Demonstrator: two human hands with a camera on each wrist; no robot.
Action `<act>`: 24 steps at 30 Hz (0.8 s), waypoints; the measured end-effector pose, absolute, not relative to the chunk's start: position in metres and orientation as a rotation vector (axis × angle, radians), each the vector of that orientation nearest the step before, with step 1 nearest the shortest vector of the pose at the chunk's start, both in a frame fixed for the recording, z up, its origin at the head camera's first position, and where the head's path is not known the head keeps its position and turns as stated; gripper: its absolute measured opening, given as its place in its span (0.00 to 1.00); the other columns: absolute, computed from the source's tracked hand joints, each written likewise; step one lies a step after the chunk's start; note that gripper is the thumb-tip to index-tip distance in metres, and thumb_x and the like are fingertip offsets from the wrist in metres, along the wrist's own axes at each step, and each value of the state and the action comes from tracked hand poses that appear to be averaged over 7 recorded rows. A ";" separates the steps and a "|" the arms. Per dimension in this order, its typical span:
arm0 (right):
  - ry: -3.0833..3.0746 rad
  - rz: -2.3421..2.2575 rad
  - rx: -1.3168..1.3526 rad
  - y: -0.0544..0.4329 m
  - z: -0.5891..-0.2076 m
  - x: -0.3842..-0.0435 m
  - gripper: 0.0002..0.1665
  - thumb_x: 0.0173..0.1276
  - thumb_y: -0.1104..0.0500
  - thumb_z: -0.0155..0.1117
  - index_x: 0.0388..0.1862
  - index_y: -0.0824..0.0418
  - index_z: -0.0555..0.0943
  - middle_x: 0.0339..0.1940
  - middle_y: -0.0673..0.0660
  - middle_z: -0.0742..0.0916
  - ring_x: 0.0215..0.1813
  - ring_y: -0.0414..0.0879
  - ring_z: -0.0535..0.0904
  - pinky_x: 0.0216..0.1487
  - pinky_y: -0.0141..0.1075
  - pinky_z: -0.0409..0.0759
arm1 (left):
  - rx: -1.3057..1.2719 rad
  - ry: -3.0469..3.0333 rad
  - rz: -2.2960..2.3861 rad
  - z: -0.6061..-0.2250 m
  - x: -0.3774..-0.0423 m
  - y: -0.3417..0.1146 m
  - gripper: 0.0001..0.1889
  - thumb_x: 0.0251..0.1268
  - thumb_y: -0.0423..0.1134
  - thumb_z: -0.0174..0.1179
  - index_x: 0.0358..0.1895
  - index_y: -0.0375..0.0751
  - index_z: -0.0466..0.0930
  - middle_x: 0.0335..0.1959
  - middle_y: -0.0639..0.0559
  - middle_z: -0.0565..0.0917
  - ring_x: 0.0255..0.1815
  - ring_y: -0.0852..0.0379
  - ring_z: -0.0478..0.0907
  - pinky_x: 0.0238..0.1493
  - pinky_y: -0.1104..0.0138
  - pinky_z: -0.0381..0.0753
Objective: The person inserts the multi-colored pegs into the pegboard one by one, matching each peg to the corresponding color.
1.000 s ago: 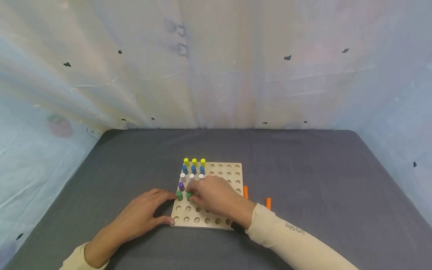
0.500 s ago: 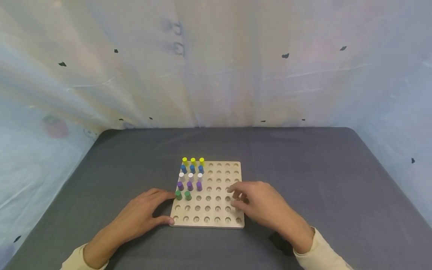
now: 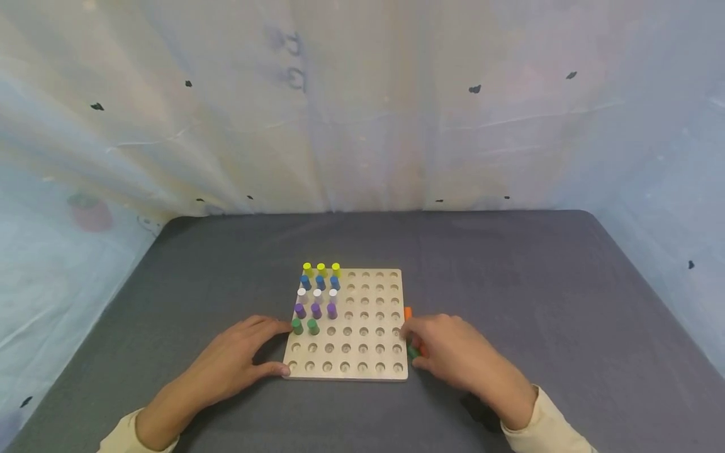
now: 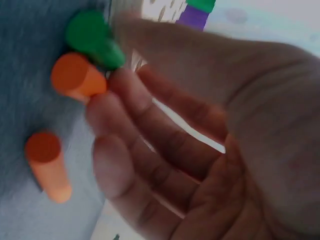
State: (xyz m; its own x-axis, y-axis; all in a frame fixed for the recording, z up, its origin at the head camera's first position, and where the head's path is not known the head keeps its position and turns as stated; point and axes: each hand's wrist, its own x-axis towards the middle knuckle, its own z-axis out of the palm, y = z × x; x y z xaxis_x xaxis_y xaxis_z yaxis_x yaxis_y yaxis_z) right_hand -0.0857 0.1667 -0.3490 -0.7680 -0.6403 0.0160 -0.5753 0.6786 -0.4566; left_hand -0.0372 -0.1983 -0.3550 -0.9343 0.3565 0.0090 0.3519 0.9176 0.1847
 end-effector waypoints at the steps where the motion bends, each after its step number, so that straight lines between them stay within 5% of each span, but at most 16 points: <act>1: 2.761 -0.648 -0.996 0.167 -0.349 -0.087 0.20 0.52 0.55 0.81 0.43 0.46 0.84 0.26 0.37 0.79 0.28 0.29 0.70 0.30 0.28 0.71 | 0.561 3.053 0.285 -0.355 -0.037 -0.198 0.34 0.53 0.70 0.63 0.63 0.59 0.77 0.57 0.57 0.81 0.61 0.55 0.77 0.58 0.50 0.78; 24: 2.894 -0.619 -1.069 0.170 -0.355 -0.093 0.23 0.54 0.64 0.78 0.45 0.43 0.83 0.34 0.37 0.85 0.33 0.30 0.79 0.30 0.29 0.76 | 0.552 3.034 0.288 -0.352 -0.036 -0.197 0.34 0.55 0.68 0.64 0.63 0.59 0.76 0.57 0.56 0.82 0.61 0.54 0.77 0.58 0.49 0.78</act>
State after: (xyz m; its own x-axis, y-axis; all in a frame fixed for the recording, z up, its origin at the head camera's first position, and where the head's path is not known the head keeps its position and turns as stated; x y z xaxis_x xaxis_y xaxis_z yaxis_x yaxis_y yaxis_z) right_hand -0.0934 0.1699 -0.3550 -0.7693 -0.6238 0.1379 -0.6257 0.6919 -0.3603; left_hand -0.0365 -0.1969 -0.3521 -0.9355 0.3530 -0.0106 0.3448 0.9193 0.1898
